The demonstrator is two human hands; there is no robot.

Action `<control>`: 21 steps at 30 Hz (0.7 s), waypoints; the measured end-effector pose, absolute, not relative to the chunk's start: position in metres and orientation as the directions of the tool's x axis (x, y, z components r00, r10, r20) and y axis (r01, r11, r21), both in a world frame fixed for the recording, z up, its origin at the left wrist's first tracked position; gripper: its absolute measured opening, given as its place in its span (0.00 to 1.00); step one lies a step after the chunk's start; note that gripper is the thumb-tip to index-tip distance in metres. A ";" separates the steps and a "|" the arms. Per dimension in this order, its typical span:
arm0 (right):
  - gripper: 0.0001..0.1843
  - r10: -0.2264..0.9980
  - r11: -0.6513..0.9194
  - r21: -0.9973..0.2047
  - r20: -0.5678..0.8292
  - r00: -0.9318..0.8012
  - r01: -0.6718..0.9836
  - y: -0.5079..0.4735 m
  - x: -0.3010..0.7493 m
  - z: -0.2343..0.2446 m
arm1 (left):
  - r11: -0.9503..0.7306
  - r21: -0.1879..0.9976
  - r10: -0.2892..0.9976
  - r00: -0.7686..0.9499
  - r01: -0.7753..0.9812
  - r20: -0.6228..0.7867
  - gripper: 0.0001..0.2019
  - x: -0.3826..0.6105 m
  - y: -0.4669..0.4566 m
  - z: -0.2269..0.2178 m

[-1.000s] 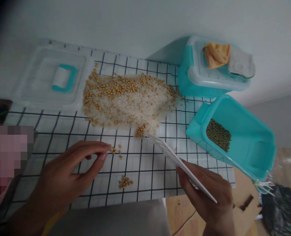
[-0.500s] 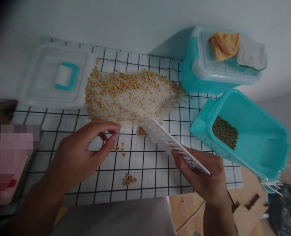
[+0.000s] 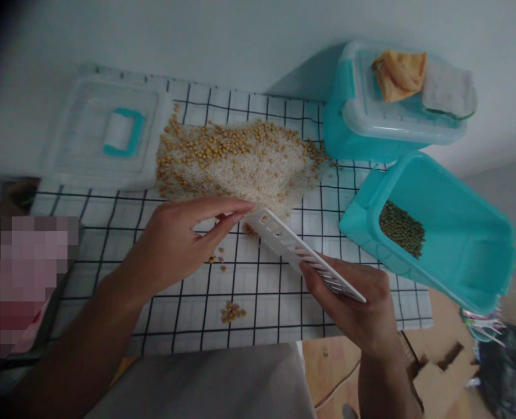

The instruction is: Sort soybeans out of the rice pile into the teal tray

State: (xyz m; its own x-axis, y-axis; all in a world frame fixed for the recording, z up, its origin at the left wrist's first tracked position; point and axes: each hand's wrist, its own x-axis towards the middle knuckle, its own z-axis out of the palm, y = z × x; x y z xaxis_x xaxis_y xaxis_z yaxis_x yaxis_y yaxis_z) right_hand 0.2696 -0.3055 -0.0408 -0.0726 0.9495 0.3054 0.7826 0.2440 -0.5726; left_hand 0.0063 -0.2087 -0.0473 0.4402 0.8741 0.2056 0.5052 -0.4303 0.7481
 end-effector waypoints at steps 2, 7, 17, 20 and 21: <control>0.12 0.947 0.261 -0.559 0.306 -0.097 0.787 -0.305 0.270 -0.041 | -0.436 0.741 0.872 0.444 0.510 0.208 0.12 0.006 -0.209 -0.047; 0.11 0.934 0.304 -0.537 0.329 -0.136 0.787 -0.304 0.268 -0.041 | -0.446 0.712 0.873 0.439 0.542 0.212 0.11 0.004 -0.210 -0.047; 0.14 0.953 0.280 -0.559 0.261 -0.156 0.781 -0.306 0.260 -0.032 | -0.461 0.689 0.871 0.434 0.559 0.231 0.11 -0.005 -0.216 -0.044; 0.15 0.956 0.278 -0.546 0.237 -0.172 0.790 -0.306 0.258 -0.030 | -0.463 0.685 0.870 0.434 0.563 0.231 0.10 -0.009 -0.218 -0.045; 0.16 0.953 0.284 -0.541 0.246 -0.175 0.792 -0.307 0.257 -0.030 | -0.463 0.682 0.871 0.432 0.566 0.233 0.10 -0.009 -0.218 -0.046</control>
